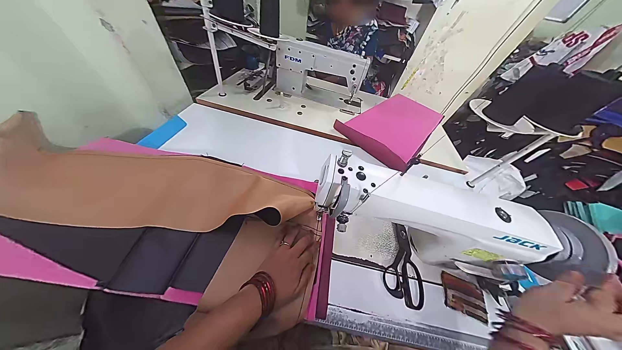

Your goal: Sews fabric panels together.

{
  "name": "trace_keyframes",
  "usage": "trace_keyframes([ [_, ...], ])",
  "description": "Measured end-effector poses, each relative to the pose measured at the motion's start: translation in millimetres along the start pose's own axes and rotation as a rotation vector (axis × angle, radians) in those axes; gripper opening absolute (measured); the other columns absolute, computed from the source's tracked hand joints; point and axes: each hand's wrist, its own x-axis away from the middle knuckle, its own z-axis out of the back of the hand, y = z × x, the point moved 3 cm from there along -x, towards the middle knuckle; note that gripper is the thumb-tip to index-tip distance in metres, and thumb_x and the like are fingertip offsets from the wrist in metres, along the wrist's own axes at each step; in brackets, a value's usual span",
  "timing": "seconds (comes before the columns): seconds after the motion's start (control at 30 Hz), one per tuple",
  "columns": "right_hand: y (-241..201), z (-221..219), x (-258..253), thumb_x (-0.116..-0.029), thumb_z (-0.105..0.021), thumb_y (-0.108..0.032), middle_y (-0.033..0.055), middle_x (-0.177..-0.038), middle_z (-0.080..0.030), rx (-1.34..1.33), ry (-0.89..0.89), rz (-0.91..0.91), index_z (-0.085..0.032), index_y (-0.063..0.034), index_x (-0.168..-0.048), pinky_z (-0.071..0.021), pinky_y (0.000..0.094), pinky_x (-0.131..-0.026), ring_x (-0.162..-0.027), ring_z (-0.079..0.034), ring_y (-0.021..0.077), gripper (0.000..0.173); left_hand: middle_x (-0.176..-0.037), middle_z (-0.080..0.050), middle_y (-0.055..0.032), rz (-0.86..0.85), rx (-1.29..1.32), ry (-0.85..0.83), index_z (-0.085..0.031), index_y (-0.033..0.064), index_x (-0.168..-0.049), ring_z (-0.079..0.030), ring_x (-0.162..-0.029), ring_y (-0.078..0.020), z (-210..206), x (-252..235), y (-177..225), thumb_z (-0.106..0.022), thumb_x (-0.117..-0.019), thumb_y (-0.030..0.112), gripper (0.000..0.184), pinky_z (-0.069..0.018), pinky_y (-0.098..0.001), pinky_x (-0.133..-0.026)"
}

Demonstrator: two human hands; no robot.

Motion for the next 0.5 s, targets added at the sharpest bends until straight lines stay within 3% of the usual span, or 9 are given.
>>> trace_keyframes([
  [0.07,-44,3,65,-0.0953,-0.057,-0.003,0.0447,-0.126,-0.054,-0.16,-0.058,0.18,-0.064,0.0218,-0.11,-0.0422,0.045,-0.11,-0.126,-0.052,0.0497,0.03,-0.158,-0.048,-0.0124,0.01,0.008,-0.006,-0.06,0.0132,-0.145,-0.032,-0.151,-0.0442,0,-3,1,-0.043,-0.1037,0.032,0.048,-0.0252,-0.0691,-0.118],
  [0.13,-89,-10,143,-0.0933,-0.054,-0.003,0.0343,-0.117,-0.065,-0.384,-0.392,0.258,-0.07,0.015,-0.098,-0.0488,0.0448,-0.103,-0.118,-0.061,0.0406,0.024,-0.161,-0.043,-0.0133,0.04,0.018,-0.067,-0.055,0.0141,-0.149,-0.027,-0.153,-0.0441,1,-4,1,-0.042,-0.1049,0.033,0.05,-0.0222,-0.0687,-0.119],
  [0.23,-149,-34,226,-0.0892,-0.054,-0.009,0.0132,-0.115,-0.075,-0.555,-0.824,0.43,-0.08,-0.0044,-0.103,-0.054,0.0476,-0.095,-0.111,-0.068,0.0344,0.03,-0.164,-0.037,-0.0147,0.079,0.015,-0.131,-0.052,0.0173,-0.152,-0.023,-0.155,-0.0436,3,-6,3,-0.043,-0.1068,0.034,0.049,-0.0212,-0.0672,-0.119],
  [0.37,-177,-51,258,-0.0866,-0.055,-0.006,0.0088,-0.13,-0.072,-0.501,-1.033,0.561,-0.077,-0.0032,-0.116,-0.0545,0.0527,-0.092,-0.118,-0.067,0.0355,0.037,-0.169,-0.024,-0.0176,0.148,0.011,-0.285,-0.046,0.0139,-0.155,-0.013,-0.157,-0.0428,12,-13,8,-0.043,-0.1085,0.031,0.05,-0.0201,-0.0603,-0.123],
  [0.5,-178,-54,257,-0.0856,-0.056,-0.006,0.0063,-0.132,-0.071,-0.442,-1.077,0.589,-0.077,-0.0045,-0.118,-0.0543,0.053,-0.089,-0.119,-0.066,0.0332,0.038,-0.169,-0.023,-0.0189,0.152,-0.001,-0.322,-0.045,0.0096,-0.155,-0.012,-0.157,-0.043,14,-18,10,-0.044,-0.1084,0.03,0.051,-0.0186,-0.0594,-0.124],
])
